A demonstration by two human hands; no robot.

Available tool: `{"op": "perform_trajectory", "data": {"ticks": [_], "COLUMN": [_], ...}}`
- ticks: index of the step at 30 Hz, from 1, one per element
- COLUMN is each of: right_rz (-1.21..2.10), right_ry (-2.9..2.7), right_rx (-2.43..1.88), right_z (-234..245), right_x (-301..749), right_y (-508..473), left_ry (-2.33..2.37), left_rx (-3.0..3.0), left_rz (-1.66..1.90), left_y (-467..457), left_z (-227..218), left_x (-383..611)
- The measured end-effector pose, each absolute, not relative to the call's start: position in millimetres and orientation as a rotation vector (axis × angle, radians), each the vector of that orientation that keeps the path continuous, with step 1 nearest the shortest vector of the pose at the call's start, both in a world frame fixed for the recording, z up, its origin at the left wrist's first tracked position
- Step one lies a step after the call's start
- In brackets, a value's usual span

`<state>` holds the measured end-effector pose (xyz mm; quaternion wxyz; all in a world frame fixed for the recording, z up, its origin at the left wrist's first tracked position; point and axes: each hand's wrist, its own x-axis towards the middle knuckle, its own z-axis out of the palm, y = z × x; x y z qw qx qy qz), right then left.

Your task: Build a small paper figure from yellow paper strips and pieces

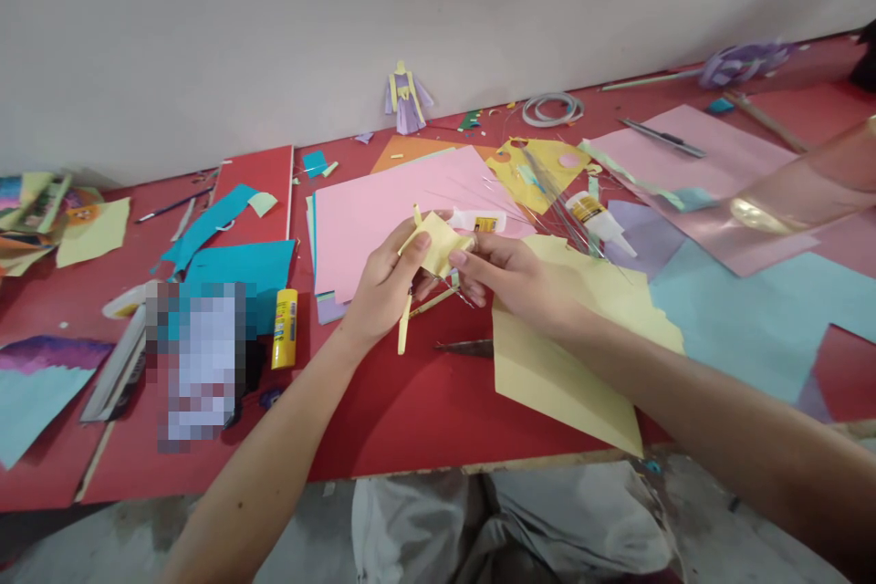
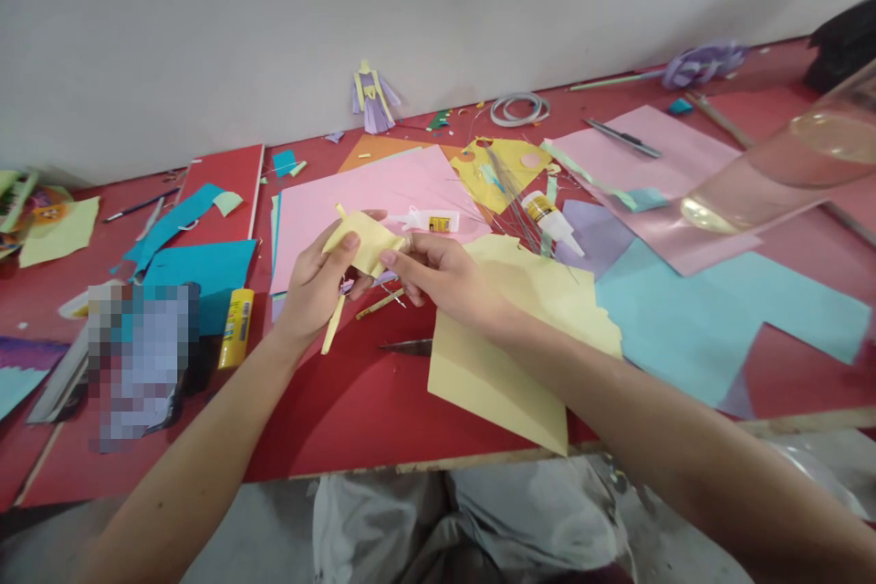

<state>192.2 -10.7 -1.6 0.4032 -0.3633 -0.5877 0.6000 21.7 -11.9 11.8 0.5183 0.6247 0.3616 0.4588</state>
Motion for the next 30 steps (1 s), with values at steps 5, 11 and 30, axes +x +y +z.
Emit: {"op": "perform_trajectory", "data": {"ticks": [5,11,30], "right_rz": [1.488,1.354,1.369], "right_ry": [-1.500,-1.583,-1.665], "right_rx": [-0.934,-0.995,-0.963], "right_z": [-0.7,0.9,-1.0], "right_x": [191.9,191.6,192.1], "right_y": [-11.3,-11.5,-11.0], "left_ry": [0.943,0.985,1.057], "left_rx": [1.534,1.590,1.650], "left_rz": [1.064,0.989,0.842], "left_y": [-11.9,-8.5,-11.0], "left_z": [13.3,12.0,9.5], "left_x": [20.3,16.5,17.6]}}
